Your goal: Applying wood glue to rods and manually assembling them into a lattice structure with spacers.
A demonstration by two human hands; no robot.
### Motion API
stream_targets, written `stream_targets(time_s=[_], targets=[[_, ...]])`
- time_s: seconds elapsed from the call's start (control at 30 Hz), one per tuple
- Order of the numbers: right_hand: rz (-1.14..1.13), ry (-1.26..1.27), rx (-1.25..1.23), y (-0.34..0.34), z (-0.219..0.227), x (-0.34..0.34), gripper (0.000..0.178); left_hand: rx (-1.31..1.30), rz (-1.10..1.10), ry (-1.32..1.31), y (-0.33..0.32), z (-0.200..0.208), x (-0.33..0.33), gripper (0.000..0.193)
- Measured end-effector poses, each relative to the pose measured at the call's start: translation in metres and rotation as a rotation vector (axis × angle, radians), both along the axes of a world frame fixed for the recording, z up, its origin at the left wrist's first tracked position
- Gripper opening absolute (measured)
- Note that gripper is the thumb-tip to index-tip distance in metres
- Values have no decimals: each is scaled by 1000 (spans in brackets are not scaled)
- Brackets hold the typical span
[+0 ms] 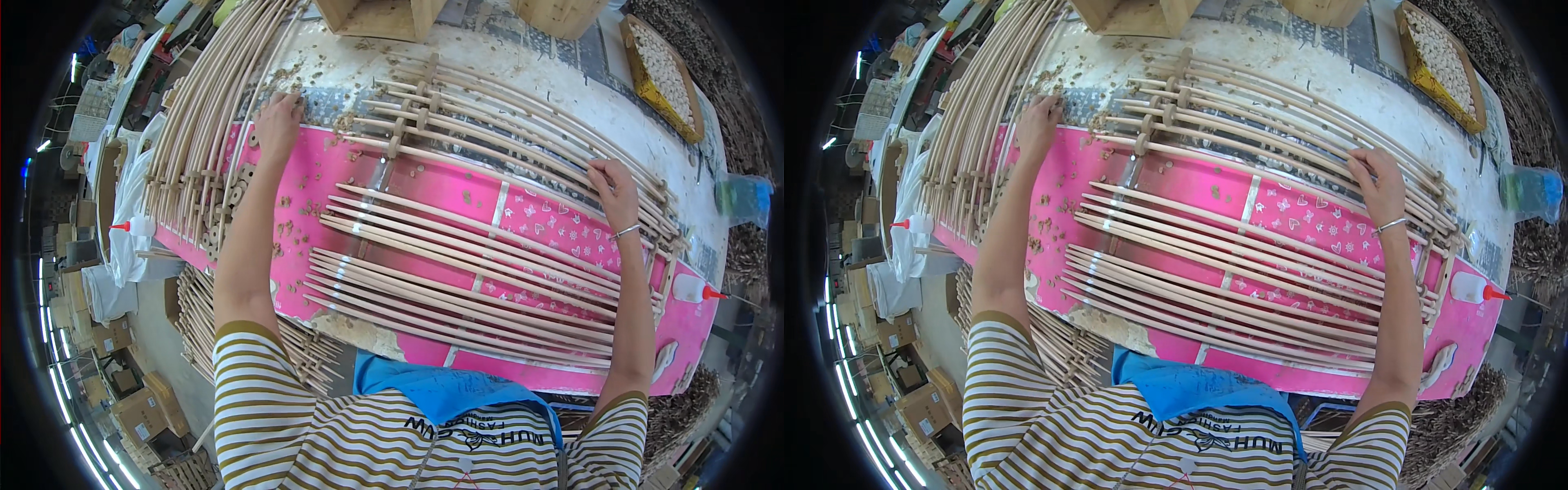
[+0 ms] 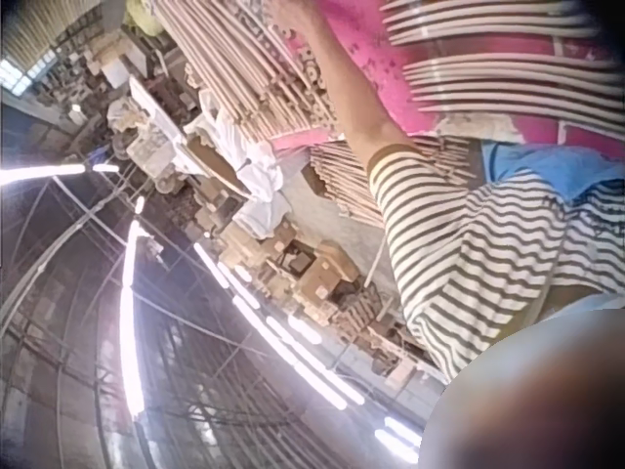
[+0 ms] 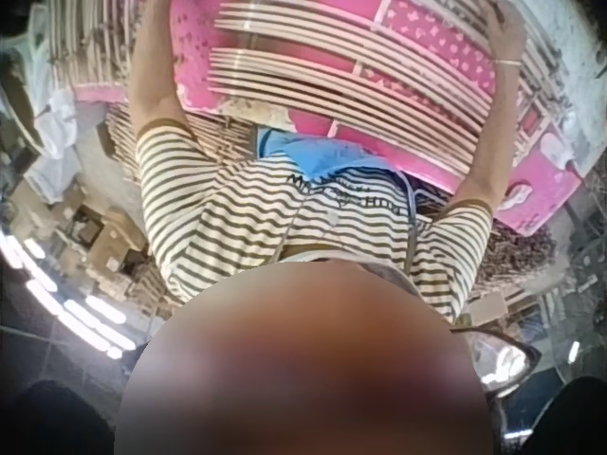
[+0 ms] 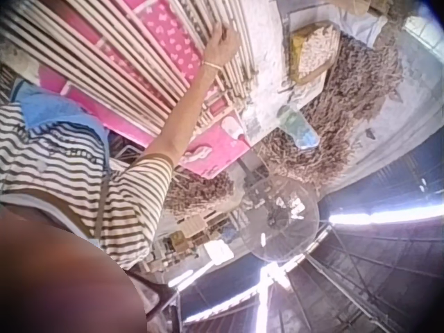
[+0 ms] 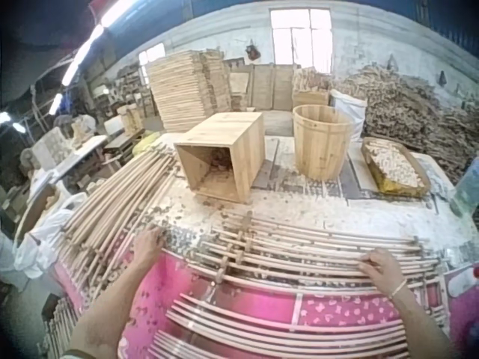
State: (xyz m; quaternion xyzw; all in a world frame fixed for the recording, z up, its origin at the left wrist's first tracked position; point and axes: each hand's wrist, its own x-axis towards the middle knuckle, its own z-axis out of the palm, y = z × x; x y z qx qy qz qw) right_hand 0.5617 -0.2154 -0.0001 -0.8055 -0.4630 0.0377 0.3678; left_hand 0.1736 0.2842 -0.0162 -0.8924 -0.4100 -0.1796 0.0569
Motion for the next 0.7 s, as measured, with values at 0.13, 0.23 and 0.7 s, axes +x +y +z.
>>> stream_targets(time_s=[0.13,0.23,0.7], targets=[[-3,-64,-8,0,3,-4,18,45,-48,74,5,0,0,27],[-3,-75,-76,-4,2,0,18,55,-76,74,5,-1,1,26],[221,42,-197,-22,25,-123,16,-1282,3,-1158,-122,40,-52,38]])
